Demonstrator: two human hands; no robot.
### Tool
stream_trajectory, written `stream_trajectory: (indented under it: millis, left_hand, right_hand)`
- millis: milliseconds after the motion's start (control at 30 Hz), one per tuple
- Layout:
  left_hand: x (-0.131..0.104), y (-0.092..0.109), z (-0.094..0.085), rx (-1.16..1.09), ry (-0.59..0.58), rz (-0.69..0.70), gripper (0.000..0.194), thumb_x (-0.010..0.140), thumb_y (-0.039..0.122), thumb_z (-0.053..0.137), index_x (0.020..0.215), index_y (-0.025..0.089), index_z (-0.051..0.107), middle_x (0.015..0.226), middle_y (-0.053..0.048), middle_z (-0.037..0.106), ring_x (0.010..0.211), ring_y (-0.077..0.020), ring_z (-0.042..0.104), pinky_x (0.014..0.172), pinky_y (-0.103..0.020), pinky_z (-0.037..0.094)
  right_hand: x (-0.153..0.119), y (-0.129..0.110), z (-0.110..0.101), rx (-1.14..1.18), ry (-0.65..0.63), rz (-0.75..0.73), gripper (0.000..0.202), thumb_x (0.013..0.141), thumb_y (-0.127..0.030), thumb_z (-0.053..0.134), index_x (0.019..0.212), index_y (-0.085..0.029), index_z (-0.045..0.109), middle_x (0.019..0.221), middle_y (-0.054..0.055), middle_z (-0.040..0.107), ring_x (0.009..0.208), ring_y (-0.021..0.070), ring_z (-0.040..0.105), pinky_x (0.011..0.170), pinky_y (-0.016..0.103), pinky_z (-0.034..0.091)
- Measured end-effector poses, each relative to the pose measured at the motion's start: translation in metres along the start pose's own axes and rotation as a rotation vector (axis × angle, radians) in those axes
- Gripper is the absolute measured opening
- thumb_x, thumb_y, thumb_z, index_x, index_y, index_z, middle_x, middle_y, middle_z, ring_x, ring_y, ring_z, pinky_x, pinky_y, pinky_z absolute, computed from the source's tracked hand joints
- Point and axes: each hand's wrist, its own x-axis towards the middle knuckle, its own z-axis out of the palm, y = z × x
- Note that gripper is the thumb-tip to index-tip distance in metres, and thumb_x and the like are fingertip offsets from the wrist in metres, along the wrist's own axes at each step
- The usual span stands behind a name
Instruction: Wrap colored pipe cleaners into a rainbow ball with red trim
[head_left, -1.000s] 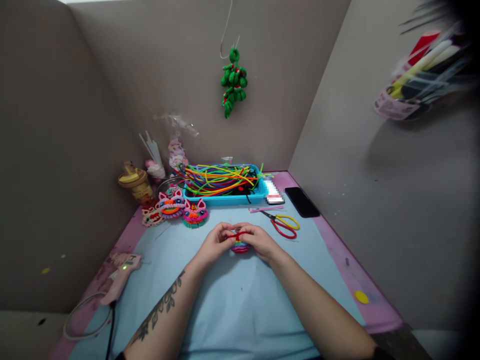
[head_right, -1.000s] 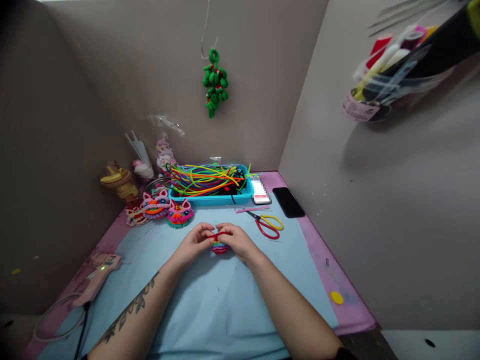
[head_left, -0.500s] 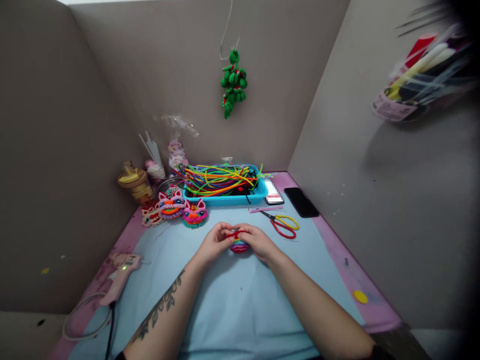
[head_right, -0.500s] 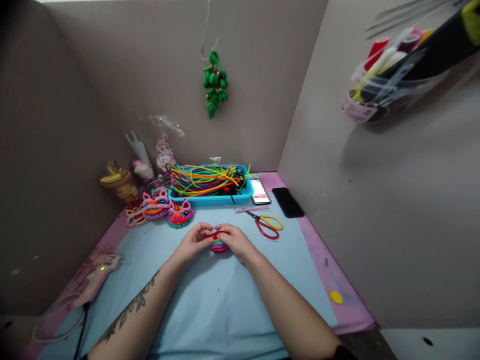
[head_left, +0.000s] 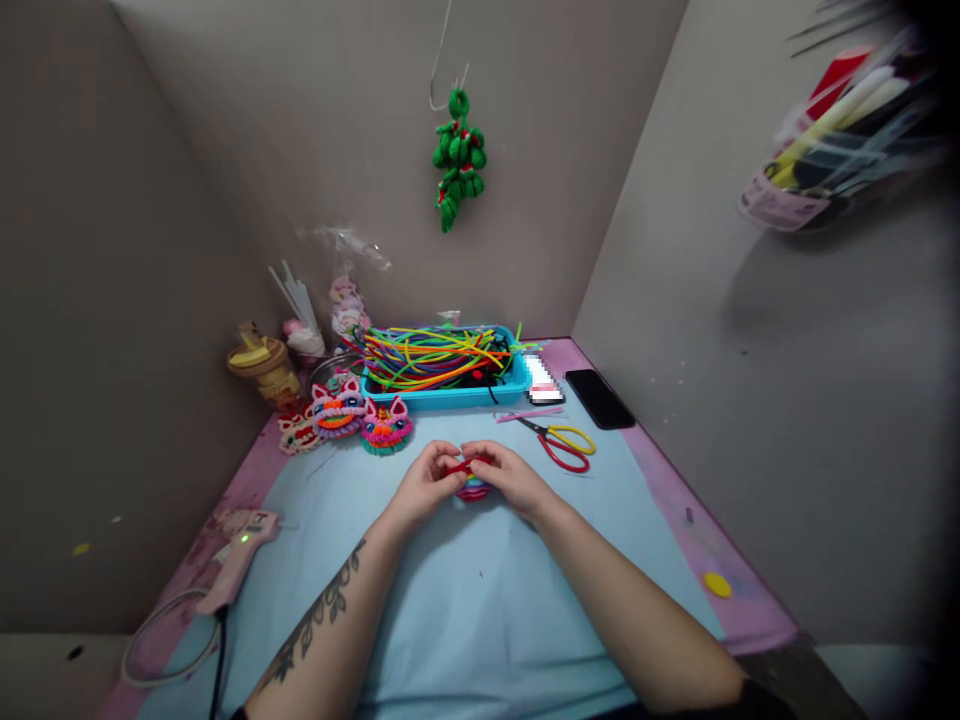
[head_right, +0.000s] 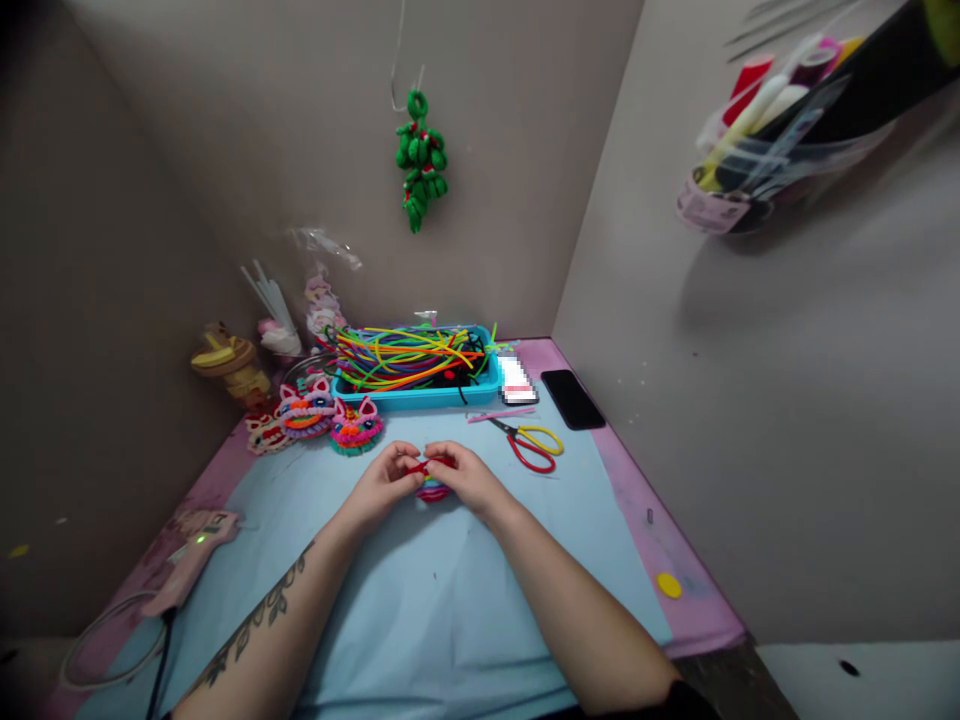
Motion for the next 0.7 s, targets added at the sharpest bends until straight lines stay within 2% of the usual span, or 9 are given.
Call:
stream_trajectory:
  millis: [67, 200, 333, 567, 700]
  left_hand:
    - [0.0003, 0.0000, -0.0006, -0.002, 0.030, -0.001, 0.042, 0.065, 0.030, 0.078, 0.094, 0.018, 0.050, 0.070, 0.004, 0.062, 0.059, -0.0101, 0.057, 0.059, -0.022, 0.039]
    - [0.0012, -0.0015, -0.0020, 0.014, 0.035, 0.000, 0.044, 0.064, 0.031, 0.078, 0.093, 0.018, 0.048, 0.068, 0.004, 0.062, 0.057, -0.0097, 0.057, 0.058, -0.022, 0.039]
    - [0.0017, -0.0026, -0.0017, 0.054, 0.028, 0.021, 0.044, 0.064, 0.033, 0.078, 0.093, 0.018, 0.047, 0.067, 0.004, 0.062, 0.058, -0.0100, 0.057, 0.059, -0.023, 0.040]
    - [0.0012, -0.0015, -0.0053, 0.029, -0.034, -0.002, 0.046, 0.064, 0.032, 0.079, 0.095, 0.019, 0.050, 0.075, 0.001, 0.063, 0.065, -0.0110, 0.058, 0.062, -0.023, 0.040]
    - [0.0019, -0.0020, -0.0087, 0.032, -0.025, 0.003, 0.043, 0.063, 0.031, 0.080, 0.095, 0.018, 0.053, 0.082, -0.001, 0.064, 0.071, -0.0117, 0.059, 0.065, -0.024, 0.041]
  right_hand:
    - [-0.0008, -0.0034, -0.0023, -0.044, 0.054, -0.089, 0.024, 0.074, -0.036, 0.066, 0.094, -0.023, 0.063, 0.109, 0.006, 0.060, 0.105, 0.0227, 0.056, 0.091, 0.039, 0.042]
    - [-0.0040, -0.0073, -0.0037, -0.407, 0.092, -0.293, 0.007, 0.078, -0.025, 0.061, 0.078, -0.021, 0.067, 0.121, 0.009, 0.054, 0.115, 0.0236, 0.051, 0.100, 0.040, 0.037]
    - [-0.0061, -0.0051, -0.0002, -0.655, 0.105, -0.374, 0.011, 0.077, -0.017, 0.058, 0.076, -0.021, 0.068, 0.119, 0.010, 0.055, 0.118, 0.0242, 0.050, 0.101, 0.041, 0.037]
    - [-0.0041, -0.0064, -0.0013, -0.638, 0.093, -0.339, 0.009, 0.078, -0.018, 0.054, 0.072, -0.019, 0.060, 0.118, 0.011, 0.055, 0.114, 0.0231, 0.053, 0.097, 0.040, 0.040]
    - [-0.0028, -0.0056, -0.0028, -0.636, 0.102, -0.344, 0.009, 0.080, -0.019, 0.052, 0.072, -0.020, 0.057, 0.117, 0.011, 0.055, 0.112, 0.0225, 0.053, 0.095, 0.039, 0.041]
